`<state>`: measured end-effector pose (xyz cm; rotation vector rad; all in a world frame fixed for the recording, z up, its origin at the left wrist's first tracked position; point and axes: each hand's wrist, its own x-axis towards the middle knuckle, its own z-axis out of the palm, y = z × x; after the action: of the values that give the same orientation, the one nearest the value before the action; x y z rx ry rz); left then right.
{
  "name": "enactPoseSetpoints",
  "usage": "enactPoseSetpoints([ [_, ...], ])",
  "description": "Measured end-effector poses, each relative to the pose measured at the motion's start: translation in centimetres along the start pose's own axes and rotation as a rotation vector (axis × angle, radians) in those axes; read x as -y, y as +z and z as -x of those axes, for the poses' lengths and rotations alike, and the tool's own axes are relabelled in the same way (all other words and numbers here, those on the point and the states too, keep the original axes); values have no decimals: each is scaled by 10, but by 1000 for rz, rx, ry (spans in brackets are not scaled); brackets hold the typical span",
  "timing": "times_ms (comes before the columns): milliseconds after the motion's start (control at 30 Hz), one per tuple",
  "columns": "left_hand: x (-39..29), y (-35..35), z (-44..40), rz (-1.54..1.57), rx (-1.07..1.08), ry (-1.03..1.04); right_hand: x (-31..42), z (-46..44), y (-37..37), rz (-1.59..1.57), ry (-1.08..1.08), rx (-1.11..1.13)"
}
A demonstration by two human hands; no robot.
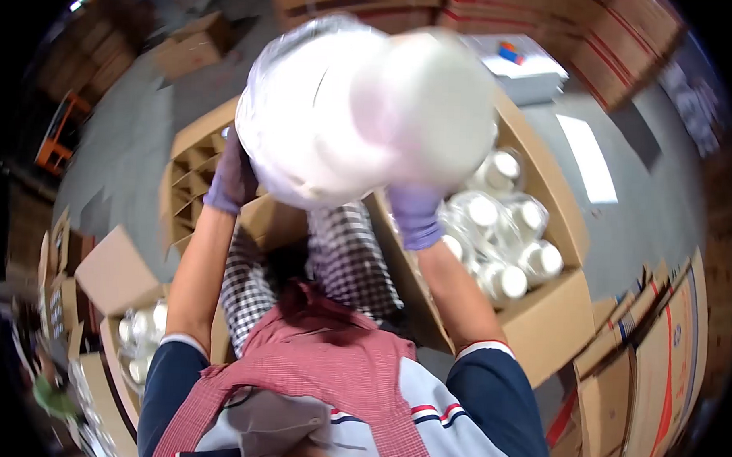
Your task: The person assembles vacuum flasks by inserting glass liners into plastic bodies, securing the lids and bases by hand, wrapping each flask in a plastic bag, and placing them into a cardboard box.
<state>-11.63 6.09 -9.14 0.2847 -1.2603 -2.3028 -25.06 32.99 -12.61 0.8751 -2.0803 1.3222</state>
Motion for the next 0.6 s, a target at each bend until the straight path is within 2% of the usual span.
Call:
enactPoseSetpoints([
  [33,-32,-30,-3,2,23,24,31,17,30,-48,-76,32],
  [100,-88,-97,-10,104,40,38,66,38,60,-688,112,341],
  [133,-114,-119,-3,114,22,40,64,36,70,-424,-73,657],
  [167,-129,-157,-2,-35,-14,185,62,33,80,-141,-388,948],
  [200,-142,-142,19,-259,-123,185,62,29,90,6,-698,1155],
  [267,-145,-116,56,-786,16,89,64,15,105,-432,-407,897],
  [300,-138,-80,71,-879,22,79,73,-1,114,-798,175,908],
  [333,-145,-65,76,-863,38,47,110,-30,105,-1010,349,798],
  [367,-154,-47,83,-648,-3,133,134,-40,116,-1094,121,724],
  [400,-161,-30,92,-434,-47,217,153,-42,120,-823,-157,766],
  [433,-163,-19,96,-550,-15,504,173,-59,116,-640,-197,932],
  [467,-174,-6,102,-497,63,516,196,-76,108,-447,-242,1086],
  [500,-185,6,108,-442,141,522,215,-87,99,-706,-123,1119],
  [533,-186,3,111,-911,139,581,228,-97,95,-960,-1,1140],
  [567,-188,0,115,-1364,123,678,235,-98,101,-1418,26,934],
  [600,-200,-12,120,-1678,108,528,234,-109,108,-1181,-69,829],
])
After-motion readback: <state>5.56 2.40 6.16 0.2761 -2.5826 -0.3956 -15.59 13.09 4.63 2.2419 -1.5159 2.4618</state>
